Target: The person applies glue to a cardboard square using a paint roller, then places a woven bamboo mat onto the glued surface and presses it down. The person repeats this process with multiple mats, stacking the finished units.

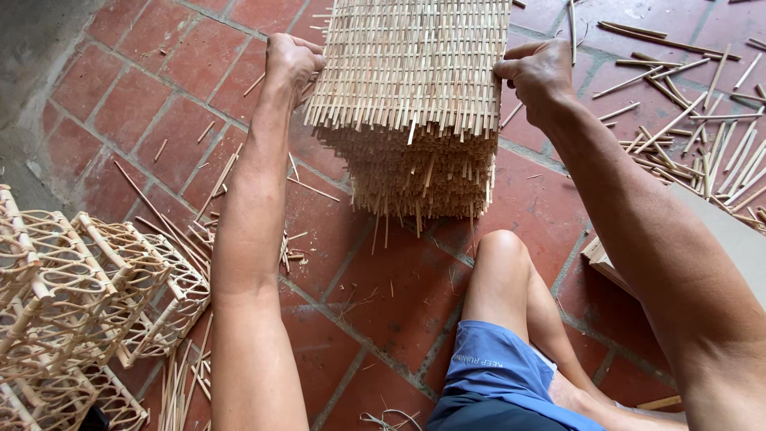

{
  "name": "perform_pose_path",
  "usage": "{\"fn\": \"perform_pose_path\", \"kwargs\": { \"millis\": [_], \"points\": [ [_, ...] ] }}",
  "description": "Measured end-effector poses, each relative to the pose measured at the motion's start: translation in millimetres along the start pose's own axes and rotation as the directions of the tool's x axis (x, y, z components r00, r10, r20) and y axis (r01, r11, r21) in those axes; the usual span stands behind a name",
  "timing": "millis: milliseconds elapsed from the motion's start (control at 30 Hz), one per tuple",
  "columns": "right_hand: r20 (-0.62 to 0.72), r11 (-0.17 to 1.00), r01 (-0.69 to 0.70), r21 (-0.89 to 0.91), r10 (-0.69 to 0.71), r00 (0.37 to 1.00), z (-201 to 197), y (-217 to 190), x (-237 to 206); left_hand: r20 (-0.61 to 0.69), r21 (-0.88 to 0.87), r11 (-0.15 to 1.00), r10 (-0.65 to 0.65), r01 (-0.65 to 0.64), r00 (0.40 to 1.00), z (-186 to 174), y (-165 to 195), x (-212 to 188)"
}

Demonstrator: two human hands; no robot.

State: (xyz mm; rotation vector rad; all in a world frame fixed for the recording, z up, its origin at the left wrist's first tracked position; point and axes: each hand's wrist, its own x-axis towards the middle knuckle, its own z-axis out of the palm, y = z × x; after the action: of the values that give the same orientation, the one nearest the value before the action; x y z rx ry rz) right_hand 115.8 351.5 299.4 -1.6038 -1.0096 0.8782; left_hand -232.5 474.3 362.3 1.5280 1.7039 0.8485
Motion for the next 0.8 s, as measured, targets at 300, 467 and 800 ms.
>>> {"fn": "perform_pose_path", "kwargs": {
  "millis": [300, 467, 800],
  "points": [
    [-0.014, 0.954, 0.09, -0.287, -0.098, 0.995, 0.2, 2.1, -1.8, -0.022, 0.334, 0.938, 0.1, -0.086, 0.995, 2.8, -5.4, -1.7],
    [0.123, 0.532, 0.456, -0.714, -0.546, 0.828, 9.0, -3.4, 4.1, 0.076, 0.666, 0.671, 0.373, -0.325, 0.925, 20.1, 7.6, -3.6],
    [0.513, 0.39, 0.588, -0.709, -0.288, 0.809, 51.2, -8.9, -16.3, 0.498, 0.678, 0.456, 0.291, -0.576, 0.817, 92.9, 15.2, -36.8]
  ]
}}
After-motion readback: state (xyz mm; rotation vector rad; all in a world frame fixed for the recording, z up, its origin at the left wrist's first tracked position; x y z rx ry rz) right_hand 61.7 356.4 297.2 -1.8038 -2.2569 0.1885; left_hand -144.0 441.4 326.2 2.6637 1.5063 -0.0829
